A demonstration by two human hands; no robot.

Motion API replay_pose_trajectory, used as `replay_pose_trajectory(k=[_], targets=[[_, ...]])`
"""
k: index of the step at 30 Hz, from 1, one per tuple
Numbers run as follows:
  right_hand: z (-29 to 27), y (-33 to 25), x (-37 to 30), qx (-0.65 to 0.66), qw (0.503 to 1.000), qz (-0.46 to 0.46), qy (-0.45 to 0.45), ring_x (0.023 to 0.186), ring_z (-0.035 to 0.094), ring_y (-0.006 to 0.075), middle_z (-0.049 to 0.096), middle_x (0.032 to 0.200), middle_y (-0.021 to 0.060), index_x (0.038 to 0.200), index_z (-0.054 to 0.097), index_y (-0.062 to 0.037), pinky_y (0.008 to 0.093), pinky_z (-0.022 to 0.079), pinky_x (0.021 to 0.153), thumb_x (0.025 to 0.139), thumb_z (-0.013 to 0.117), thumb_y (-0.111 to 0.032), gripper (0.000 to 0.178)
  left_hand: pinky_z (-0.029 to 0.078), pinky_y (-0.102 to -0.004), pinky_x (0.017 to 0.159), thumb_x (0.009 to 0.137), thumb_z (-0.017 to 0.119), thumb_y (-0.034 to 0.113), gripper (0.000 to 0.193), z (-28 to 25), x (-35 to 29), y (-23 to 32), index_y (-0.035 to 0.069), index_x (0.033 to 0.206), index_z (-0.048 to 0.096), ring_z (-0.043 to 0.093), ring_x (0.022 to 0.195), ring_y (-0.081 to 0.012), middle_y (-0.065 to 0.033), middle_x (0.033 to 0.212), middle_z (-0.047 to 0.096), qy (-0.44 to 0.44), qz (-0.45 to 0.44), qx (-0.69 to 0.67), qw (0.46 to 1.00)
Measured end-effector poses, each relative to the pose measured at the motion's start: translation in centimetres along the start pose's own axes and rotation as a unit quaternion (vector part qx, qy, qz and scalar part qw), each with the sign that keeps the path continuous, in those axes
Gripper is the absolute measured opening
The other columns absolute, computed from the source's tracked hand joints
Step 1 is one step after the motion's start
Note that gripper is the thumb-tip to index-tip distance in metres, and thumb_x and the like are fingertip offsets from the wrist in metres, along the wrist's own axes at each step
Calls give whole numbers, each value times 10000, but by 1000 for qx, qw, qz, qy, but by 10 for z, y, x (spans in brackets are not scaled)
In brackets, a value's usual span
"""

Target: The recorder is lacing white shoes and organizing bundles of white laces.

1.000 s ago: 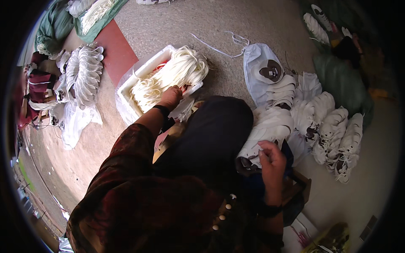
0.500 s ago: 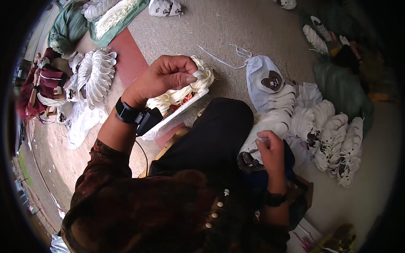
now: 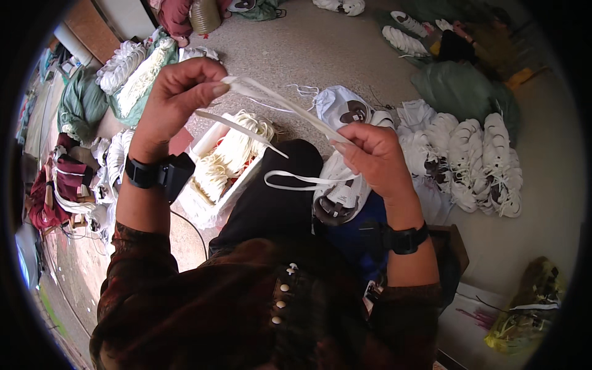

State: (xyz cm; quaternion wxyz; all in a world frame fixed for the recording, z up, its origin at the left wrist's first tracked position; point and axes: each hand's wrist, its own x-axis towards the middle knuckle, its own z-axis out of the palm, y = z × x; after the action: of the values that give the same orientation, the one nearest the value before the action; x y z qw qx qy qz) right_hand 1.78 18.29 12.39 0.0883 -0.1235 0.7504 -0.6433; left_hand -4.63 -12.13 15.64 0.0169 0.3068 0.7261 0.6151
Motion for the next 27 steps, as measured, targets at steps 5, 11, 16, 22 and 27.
replay_pose_trajectory(k=[5,11,16,22,27], targets=[[-43,0,-94,-128,982,138,20,518,415,26,491,582,-44,820,648,7,200,326,465,828,619,-66,79,404,-195,615,830,634,50,71,-13,-63,-58,-16,830,610,496,673,-39,16,719,588,-31,-150,10,988],[-44,50,-154,-179,958,189,-123,544,451,104,519,581,75,810,603,30,272,388,528,832,589,-95,128,472,-288,669,744,662,23,95,8,-122,-120,5,835,640,621,707,-190,-81,750,653,-245,-212,238,916],[-30,75,-143,-161,977,135,26,577,499,156,561,652,83,825,606,25,283,401,552,828,586,-77,103,485,-307,701,735,667,24,152,78,-75,-96,-4,880,628,631,780,-236,-121,839,639,-166,-138,187,958],[-16,61,-117,-95,987,-42,120,678,506,127,582,837,63,872,594,26,249,408,604,831,594,-58,93,453,-283,850,809,630,26,279,157,-27,-65,2,1080,568,572,945,-157,-69,1012,601,-203,-60,-40,977],[-19,54,-114,130,982,-58,124,564,461,98,543,674,46,783,571,27,243,381,554,876,564,-126,179,421,-192,681,852,610,64,330,178,-14,-35,3,1166,529,516,764,-44,-11,924,612,-331,-205,-301,870]])
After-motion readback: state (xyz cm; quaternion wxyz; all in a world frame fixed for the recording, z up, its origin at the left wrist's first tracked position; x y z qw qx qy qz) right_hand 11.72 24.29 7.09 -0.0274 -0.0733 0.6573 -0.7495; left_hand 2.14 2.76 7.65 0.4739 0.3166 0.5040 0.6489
